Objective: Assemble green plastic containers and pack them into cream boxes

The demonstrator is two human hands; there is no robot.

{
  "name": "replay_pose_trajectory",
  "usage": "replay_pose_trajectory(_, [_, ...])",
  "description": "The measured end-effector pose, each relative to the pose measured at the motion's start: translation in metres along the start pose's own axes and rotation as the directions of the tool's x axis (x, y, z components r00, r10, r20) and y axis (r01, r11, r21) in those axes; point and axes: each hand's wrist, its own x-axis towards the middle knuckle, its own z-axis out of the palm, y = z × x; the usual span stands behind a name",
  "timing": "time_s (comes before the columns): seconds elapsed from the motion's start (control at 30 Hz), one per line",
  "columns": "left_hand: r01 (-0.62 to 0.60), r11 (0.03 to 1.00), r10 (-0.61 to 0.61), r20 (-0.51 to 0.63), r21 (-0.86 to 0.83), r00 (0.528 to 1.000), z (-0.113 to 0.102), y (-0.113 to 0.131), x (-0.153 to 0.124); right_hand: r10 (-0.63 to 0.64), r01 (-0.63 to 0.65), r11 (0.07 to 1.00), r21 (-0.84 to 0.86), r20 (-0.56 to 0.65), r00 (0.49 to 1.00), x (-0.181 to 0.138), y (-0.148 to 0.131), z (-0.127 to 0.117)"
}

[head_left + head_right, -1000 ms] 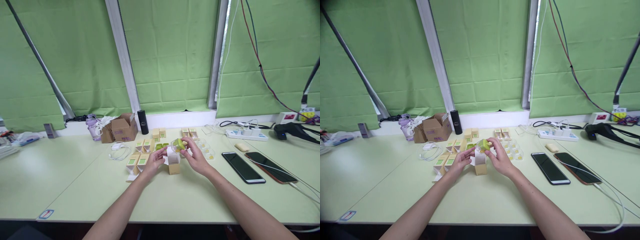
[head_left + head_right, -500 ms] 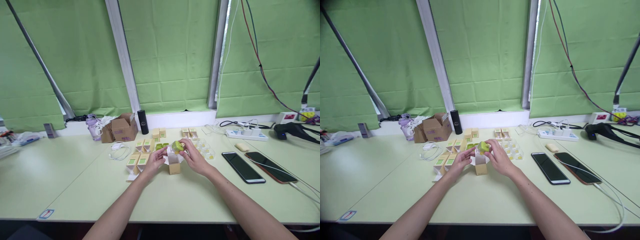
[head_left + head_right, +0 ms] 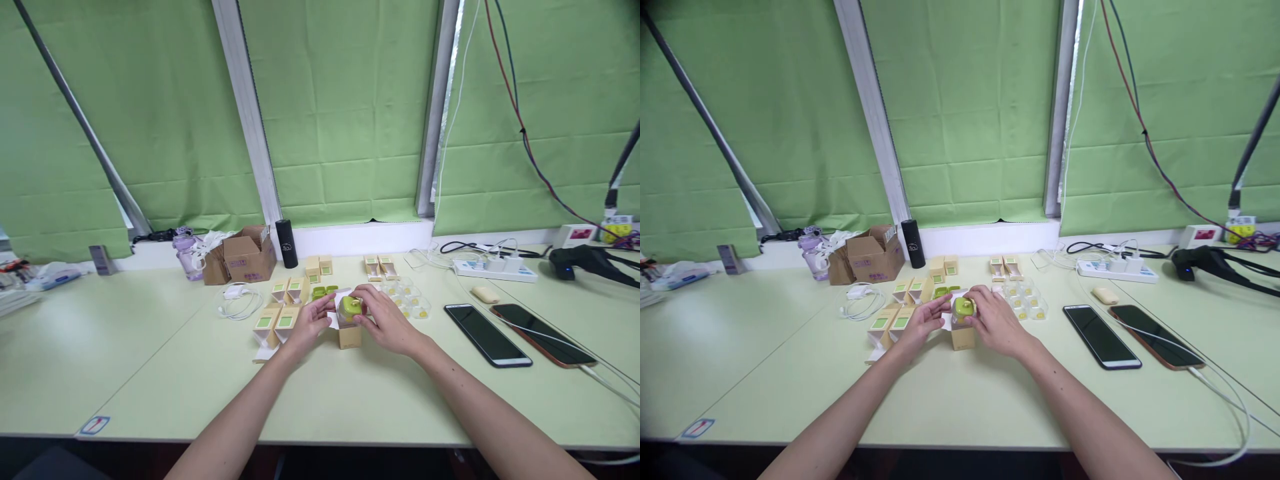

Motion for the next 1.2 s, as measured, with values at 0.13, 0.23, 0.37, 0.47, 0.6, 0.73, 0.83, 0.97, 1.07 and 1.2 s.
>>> replay_pose_trajectory(0.13, [-0.004,1.0,0.004,0.009,-0.011,1.0,0.0,-0.002,0.002,-0.003,0.003,1.0,0.018,0.012,1.0,0.0,-0.003,0.0])
replay_pose_trajectory(0.23, [-0.001,1.0,0.001,0.013,-0.011,1.0,0.001,-0.002,0.002,0.0,0.0,0.999,0.045,0.009,1.0,0.001,-0.004,0.0])
replay_pose_trajectory(0.37, [0.003,1.0,-0.003,0.005,-0.004,1.0,0.002,0.0,0.002,0.015,-0.016,0.998,0.056,0.02,1.0,0.001,-0.005,0.002])
replay_pose_trajectory(0.47, [0.01,1.0,-0.01,0.01,-0.005,1.0,0.003,0.003,0.0,0.033,-0.035,0.998,0.048,0.027,0.999,0.0,-0.006,0.004])
replay_pose_trajectory(0.6, [0.006,1.0,-0.006,0.007,0.005,1.0,0.004,0.005,-0.001,0.049,-0.051,0.998,0.045,0.037,0.998,-0.001,-0.01,0.003])
replay_pose_trajectory(0.73, [-0.001,1.0,0.001,0.008,0.006,1.0,0.005,0.004,-0.001,0.062,-0.064,0.997,0.039,0.051,0.997,-0.001,-0.013,0.002])
replay_pose_trajectory(0.83, [0.003,1.0,-0.003,0.029,-0.011,1.0,0.006,0.004,0.0,0.063,-0.065,0.997,0.031,0.054,0.997,-0.002,-0.013,0.003])
replay_pose_trajectory(0.97, [0.001,1.0,0.0,0.03,-0.02,1.0,0.005,0.003,0.001,0.045,-0.048,0.998,0.037,0.061,0.997,-0.002,-0.013,0.004])
replay_pose_trajectory(1.07, [-0.001,1.0,0.002,0.02,-0.021,1.0,0.005,0.002,0.001,0.037,-0.039,0.998,0.038,0.064,0.997,-0.002,-0.013,0.004])
replay_pose_trajectory(1.2, [0.003,1.0,-0.003,0.017,-0.009,1.0,0.005,0.001,0.0,-0.004,0.002,0.999,0.038,0.042,0.999,-0.003,-0.013,0.008])
